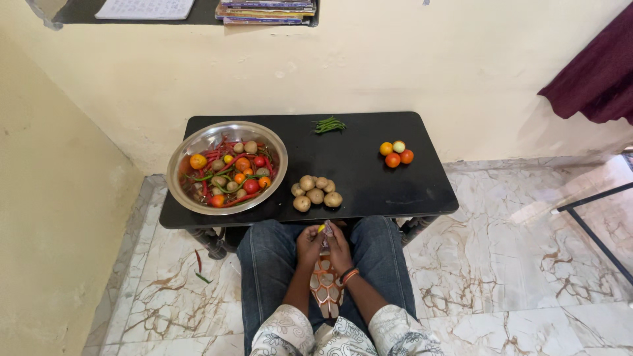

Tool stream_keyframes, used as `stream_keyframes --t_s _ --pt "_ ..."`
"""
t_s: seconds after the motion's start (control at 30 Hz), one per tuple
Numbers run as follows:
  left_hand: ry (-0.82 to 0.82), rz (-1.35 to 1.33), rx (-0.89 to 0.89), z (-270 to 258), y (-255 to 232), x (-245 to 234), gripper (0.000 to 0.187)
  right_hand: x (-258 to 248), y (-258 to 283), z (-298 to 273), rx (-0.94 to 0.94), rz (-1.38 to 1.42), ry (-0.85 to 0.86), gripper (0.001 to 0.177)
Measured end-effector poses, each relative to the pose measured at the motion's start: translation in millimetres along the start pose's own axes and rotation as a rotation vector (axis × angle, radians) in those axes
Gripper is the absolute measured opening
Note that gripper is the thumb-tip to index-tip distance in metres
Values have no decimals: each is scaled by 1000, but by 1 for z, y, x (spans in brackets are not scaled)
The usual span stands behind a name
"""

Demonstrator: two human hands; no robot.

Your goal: The person sits on the floor and peels small yellow vegetables using a cloth, placing the peeled items on a black table next to a bowl of mixed vegetables and a pile of potatoes.

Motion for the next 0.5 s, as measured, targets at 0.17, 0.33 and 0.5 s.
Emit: stream_keyframes --t_s 0.17,0.33,0.5 --pt "266 -59 -225 -10 17 16 18 -15 1 11 -21 -10 -64 36" --pt "336 -28 -233 -11 24 18 17 -17 -16 13 301 367 -107 35" --pt "299 -124 -177 -12 27 14 21 -14 -18 14 341 456 -141 35"
Point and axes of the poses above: each hand's wrist, its own z-axis towards the middle knuckle, its own x-axis out of the palm, y = z × x, the point moved 7 cm from there along z, towards the middle knuckle, and after that the axes turned 3 degrees about -x, right-handed, at the moved point
